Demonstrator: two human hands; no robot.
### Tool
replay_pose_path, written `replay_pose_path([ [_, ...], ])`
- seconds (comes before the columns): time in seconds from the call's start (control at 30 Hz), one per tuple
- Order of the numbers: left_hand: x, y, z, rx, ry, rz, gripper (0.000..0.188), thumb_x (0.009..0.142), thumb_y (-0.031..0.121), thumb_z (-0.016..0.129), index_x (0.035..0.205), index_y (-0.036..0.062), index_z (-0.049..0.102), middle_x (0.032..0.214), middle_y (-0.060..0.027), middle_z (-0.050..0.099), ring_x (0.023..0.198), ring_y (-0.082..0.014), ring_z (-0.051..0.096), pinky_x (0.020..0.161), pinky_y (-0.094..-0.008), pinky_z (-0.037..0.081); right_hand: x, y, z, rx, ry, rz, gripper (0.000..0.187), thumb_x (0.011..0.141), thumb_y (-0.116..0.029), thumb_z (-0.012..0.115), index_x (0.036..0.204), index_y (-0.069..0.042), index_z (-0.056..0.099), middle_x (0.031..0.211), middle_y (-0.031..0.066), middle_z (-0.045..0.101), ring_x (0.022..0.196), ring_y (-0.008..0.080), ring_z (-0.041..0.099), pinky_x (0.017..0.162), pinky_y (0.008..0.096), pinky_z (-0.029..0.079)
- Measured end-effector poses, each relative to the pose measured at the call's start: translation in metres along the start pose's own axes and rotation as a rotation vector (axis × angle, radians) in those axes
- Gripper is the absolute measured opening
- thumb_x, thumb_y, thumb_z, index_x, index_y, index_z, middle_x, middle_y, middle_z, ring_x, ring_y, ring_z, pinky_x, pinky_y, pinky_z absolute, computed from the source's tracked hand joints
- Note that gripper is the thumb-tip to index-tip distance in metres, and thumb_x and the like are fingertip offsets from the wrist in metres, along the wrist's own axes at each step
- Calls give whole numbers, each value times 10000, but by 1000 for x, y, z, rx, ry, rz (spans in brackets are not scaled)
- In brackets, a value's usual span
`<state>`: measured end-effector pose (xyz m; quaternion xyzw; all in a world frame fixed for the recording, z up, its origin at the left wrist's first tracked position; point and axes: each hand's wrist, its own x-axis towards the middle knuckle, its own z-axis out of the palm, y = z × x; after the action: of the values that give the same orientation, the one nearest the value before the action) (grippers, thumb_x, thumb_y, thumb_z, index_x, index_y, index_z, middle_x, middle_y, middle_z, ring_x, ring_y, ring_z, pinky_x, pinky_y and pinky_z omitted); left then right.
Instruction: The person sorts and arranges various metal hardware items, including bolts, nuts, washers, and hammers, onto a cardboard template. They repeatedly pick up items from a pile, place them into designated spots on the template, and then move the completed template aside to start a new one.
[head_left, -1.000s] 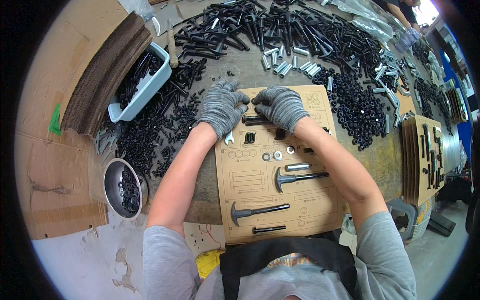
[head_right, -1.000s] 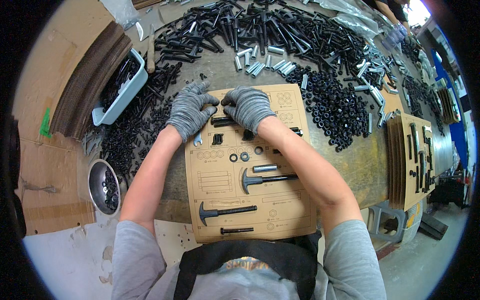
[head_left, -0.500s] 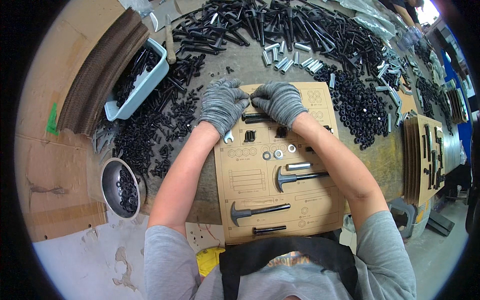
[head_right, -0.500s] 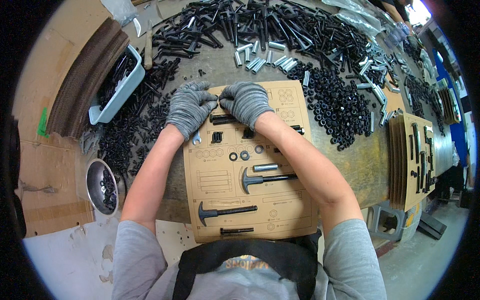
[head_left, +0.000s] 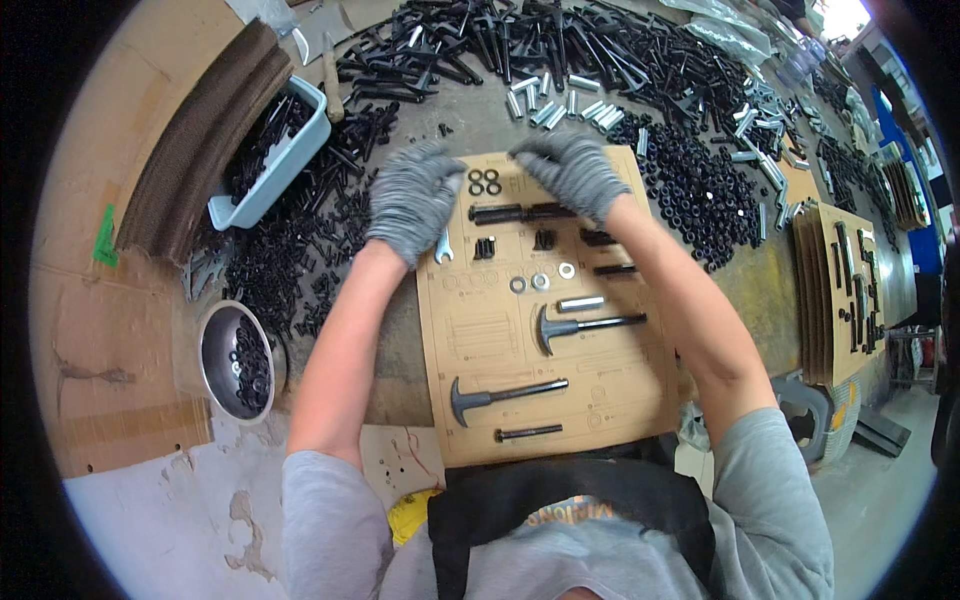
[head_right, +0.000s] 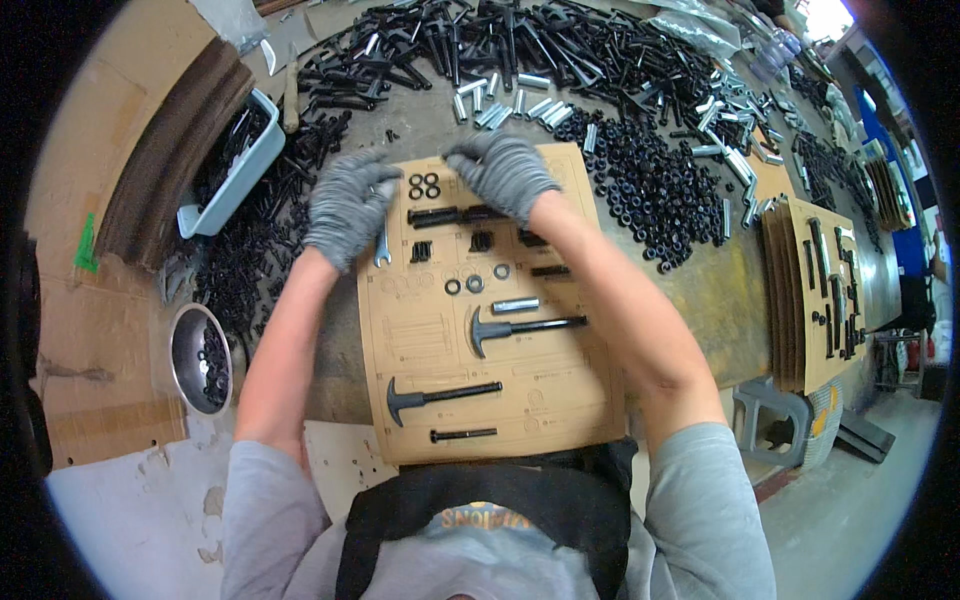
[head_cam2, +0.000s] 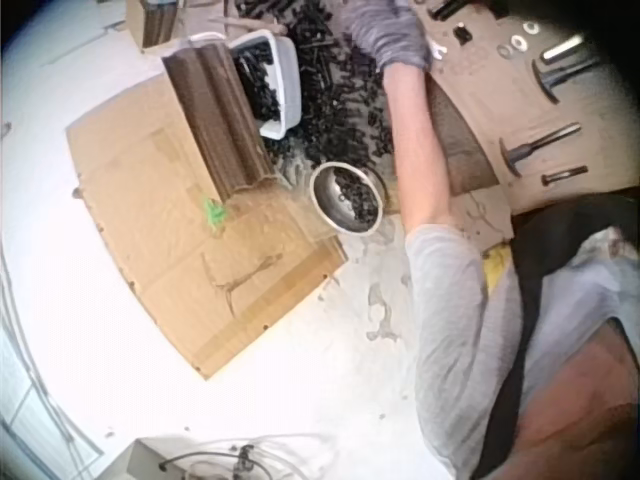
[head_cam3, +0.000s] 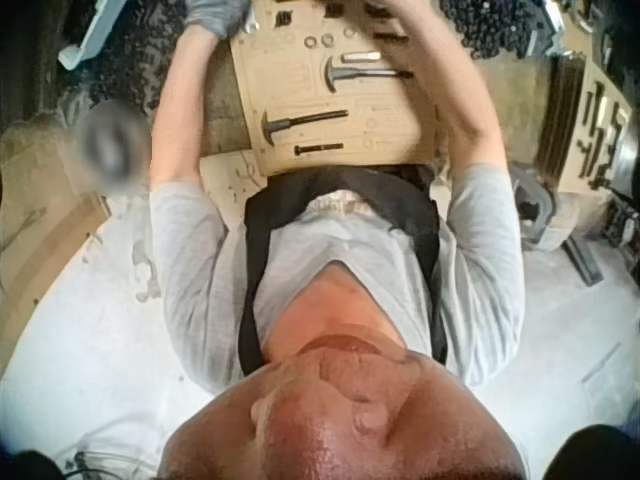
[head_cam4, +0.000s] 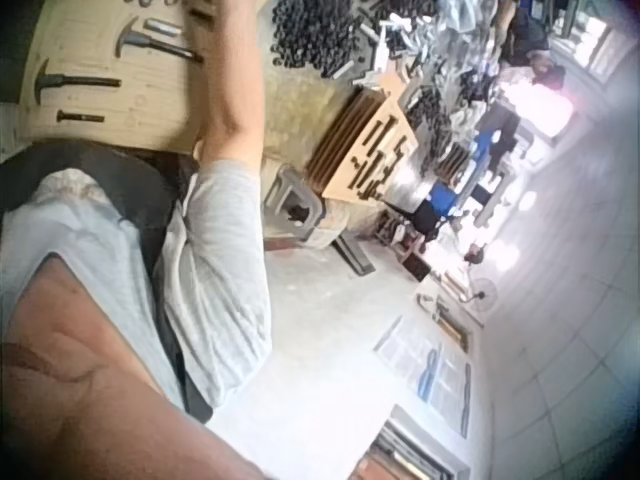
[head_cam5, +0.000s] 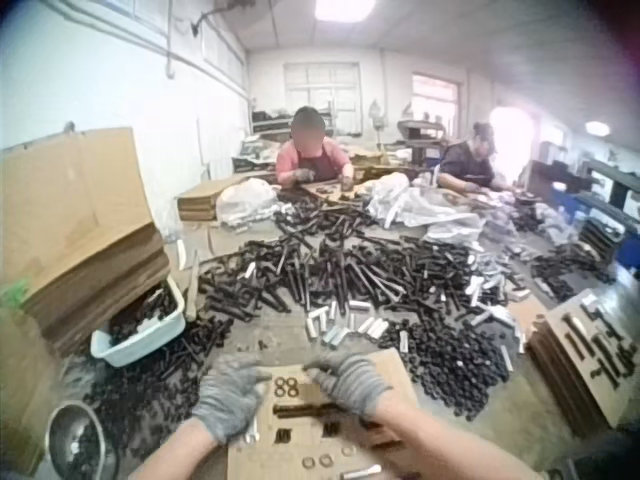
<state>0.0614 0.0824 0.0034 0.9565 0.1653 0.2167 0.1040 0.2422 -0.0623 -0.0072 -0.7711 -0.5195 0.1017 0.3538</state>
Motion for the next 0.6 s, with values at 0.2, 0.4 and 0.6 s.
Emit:
replay_pose_path([
  [0.2,-74,31,-26,-198,-147,-30,231,842,136,624,1059,100,695,1297,-125,552,1214,-277,507,1062,-380,380,-101,-12,-53,-67,-81,-95,224,872,-252,614,972,-65,685,889,121,664,870,279,641,780,365,519],
  [0.4,-98,80,-18,-63,-275,122,285,862,261,615,1097,118,688,1344,-153,502,1308,-328,388,1130,-444,253,-144,-30,-26,-349,-95,-364,314,869,-361,579,1030,-119,698,1229,151,574,1213,348,470,1062,478,322],
  [0.6,-99,85,-2,47,-282,130,306,881,308,581,1111,140,691,1350,-160,492,1324,-320,365,1148,-463,191,-140,-35,-8,-500,-107,-310,316,851,-403,578,1041,-180,698,1319,108,518,1285,304,413,1106,517,228],
])
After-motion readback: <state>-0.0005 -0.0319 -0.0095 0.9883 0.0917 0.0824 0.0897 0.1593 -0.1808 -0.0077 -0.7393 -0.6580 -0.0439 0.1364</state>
